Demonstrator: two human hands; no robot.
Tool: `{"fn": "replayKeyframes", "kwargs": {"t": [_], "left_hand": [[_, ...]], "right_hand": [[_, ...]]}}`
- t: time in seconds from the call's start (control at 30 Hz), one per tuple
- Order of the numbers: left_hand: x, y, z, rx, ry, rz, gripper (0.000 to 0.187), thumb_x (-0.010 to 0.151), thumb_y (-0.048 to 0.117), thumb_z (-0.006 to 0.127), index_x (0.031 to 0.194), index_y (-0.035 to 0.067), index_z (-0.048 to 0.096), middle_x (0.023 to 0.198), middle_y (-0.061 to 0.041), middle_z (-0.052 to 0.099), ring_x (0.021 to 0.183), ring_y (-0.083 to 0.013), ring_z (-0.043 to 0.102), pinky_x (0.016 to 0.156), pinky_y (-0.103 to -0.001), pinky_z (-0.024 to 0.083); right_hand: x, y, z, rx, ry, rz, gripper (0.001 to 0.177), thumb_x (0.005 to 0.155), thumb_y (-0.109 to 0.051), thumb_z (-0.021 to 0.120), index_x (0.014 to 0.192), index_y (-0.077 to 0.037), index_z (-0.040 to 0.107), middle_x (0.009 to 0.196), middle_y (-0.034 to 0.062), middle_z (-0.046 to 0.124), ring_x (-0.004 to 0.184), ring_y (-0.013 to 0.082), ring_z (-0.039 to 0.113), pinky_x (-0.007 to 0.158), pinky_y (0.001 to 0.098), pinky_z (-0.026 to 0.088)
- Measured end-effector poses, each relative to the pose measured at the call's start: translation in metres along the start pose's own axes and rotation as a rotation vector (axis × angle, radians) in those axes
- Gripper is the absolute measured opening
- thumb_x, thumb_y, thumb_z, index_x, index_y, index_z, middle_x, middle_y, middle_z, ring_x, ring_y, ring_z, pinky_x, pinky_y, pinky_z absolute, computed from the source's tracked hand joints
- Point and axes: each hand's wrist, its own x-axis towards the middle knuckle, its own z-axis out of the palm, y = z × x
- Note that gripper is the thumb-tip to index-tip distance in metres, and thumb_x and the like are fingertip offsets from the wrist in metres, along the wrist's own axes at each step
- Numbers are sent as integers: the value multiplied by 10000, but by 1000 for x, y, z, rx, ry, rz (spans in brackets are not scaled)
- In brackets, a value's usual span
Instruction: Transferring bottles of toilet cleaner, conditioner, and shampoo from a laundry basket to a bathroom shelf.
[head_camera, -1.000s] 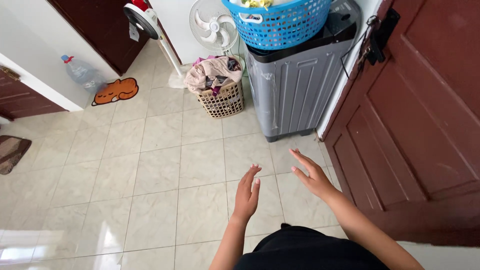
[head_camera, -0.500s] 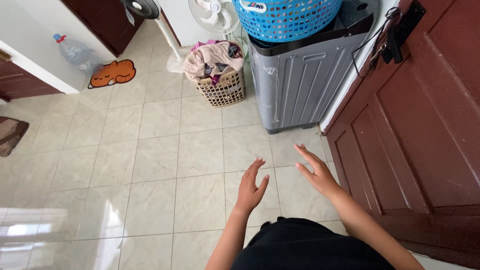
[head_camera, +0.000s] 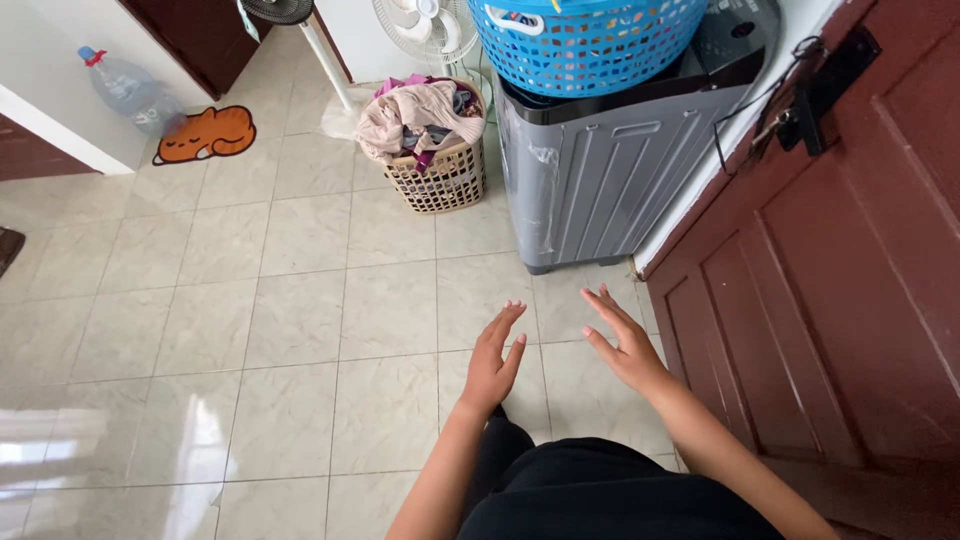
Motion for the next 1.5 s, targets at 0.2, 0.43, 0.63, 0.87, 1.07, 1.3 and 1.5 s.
{"fn": "replayKeyframes", "kwargs": {"t": [0.2,0.43,0.63,0.87,1.07,1.3,1.5], "left_hand": [[55,-46,-19,-21,-39,26,416,1020,183,513,1420,76,556,1415,-209,582,1400,-418,442,1139,-525,368],[168,-83,-76,18,-62,104,412,1016,177,542,1416,78,560,1391,-219,592,1384,-440,450,1143,-566,325],[258,-107,-131,-2,-115,140,410,1017,190,531,1408,69,560,1391,-220,590,1388,-441,448,1144,-564,344],[315,-128,-152,-18,-181,143,444,1003,193,555,1424,53,542,1416,-237,564,1411,-462,402,1153,-552,334],[341,-141,-149,-25,-222,133,462,988,196,583,1419,37,543,1404,-250,565,1405,-470,404,1145,-551,344],[372,-145,-138,-65,-189,100,462,986,189,580,1421,37,543,1406,-241,567,1410,-454,405,1146,-541,351],[396,-147,-121,-80,-89,164,452,972,137,603,1411,38,559,1389,-233,579,1411,-464,407,1148,-537,345]], "right_hand": [[66,21,16,-33,27,8,581,924,-86,643,1483,-30,495,1488,256,490,1429,442,352,1167,564,292],[175,34,41,-128,25,-25,638,929,-138,650,1531,-76,449,1494,191,493,1467,470,248,1190,577,197],[269,41,64,-101,104,24,628,950,-162,638,1544,-119,442,1512,135,491,1479,425,262,1197,559,192],[323,38,87,-84,165,-19,664,940,-136,652,1553,-77,403,1533,168,464,1468,422,280,1185,547,213],[345,68,89,-75,144,12,665,936,-132,653,1549,-61,406,1507,186,488,1457,412,309,1182,530,241],[380,74,70,-84,85,-10,623,955,-145,633,1535,-65,419,1544,153,462,1478,368,301,1198,494,225],[402,68,55,-54,76,-69,683,953,-81,616,1571,-13,332,1538,214,439,1478,392,283,1196,521,216]]}}
